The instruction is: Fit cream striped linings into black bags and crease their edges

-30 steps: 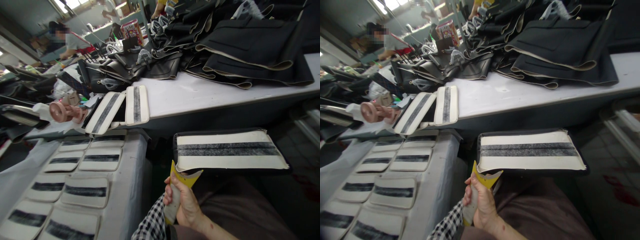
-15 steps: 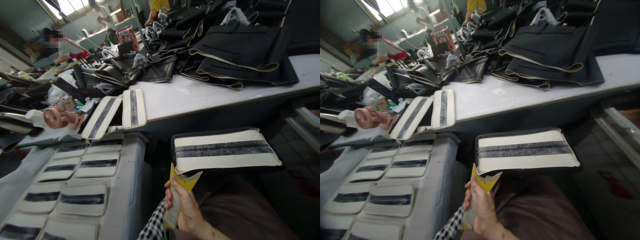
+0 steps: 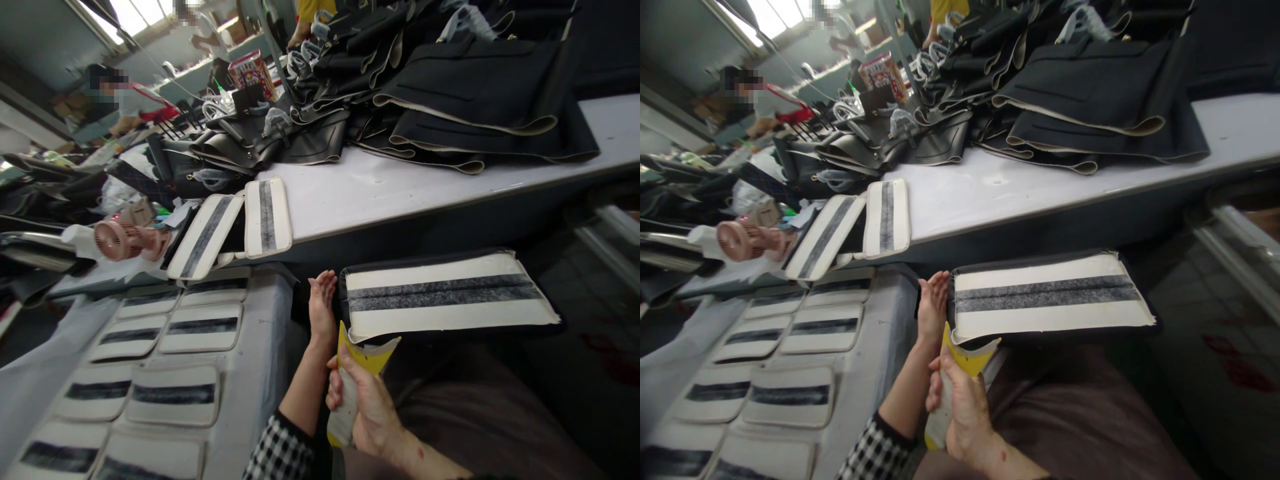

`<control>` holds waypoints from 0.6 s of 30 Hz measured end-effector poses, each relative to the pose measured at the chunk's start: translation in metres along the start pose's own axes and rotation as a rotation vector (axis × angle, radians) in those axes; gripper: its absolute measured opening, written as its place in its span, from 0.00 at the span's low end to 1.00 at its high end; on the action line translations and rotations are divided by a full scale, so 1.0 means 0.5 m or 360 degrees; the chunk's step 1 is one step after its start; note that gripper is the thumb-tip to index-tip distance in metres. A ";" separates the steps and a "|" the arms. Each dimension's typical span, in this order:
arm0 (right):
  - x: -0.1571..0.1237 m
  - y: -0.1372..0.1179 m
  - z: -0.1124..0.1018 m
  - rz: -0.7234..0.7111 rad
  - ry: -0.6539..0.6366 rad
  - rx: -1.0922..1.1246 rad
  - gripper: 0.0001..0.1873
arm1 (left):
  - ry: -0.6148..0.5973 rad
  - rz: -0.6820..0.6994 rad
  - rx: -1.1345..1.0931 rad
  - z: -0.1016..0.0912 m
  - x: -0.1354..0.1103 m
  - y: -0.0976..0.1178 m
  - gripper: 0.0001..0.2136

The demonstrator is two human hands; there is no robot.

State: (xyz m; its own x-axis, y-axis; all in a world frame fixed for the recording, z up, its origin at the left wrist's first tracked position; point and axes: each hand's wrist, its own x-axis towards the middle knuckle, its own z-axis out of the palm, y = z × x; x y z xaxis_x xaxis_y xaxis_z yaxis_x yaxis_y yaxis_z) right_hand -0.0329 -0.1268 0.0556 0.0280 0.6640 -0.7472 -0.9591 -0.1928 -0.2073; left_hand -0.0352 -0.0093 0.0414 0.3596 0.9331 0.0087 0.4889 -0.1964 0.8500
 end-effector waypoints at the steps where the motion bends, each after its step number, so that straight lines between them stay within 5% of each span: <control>1: -0.002 -0.002 0.001 -0.0022 0.0015 -0.0028 0.27 | 0.0058 0.0019 -0.0230 0.003 0.017 0.006 0.36; 4: -0.007 -0.011 0.005 -0.0057 0.0064 -0.0092 0.29 | 0.0042 0.0126 -0.0595 0.005 0.032 0.026 0.26; 13: -0.009 -0.033 -0.005 0.0044 -0.0006 -0.0232 0.35 | 0.0014 0.0106 -0.0446 0.004 0.021 0.043 0.23; 18: 0.010 0.000 -0.012 -0.0153 0.0017 -0.0196 0.30 | 0.0025 0.0085 -0.0397 0.010 0.029 0.045 0.22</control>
State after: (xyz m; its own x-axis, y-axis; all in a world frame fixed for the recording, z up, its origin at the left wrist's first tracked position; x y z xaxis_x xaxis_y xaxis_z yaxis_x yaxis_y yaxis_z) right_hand -0.0311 -0.1276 0.0480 0.1220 0.6759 -0.7268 -0.9100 -0.2162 -0.3538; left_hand -0.0150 -0.0016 0.0583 0.3661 0.9284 0.0635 0.2575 -0.1667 0.9518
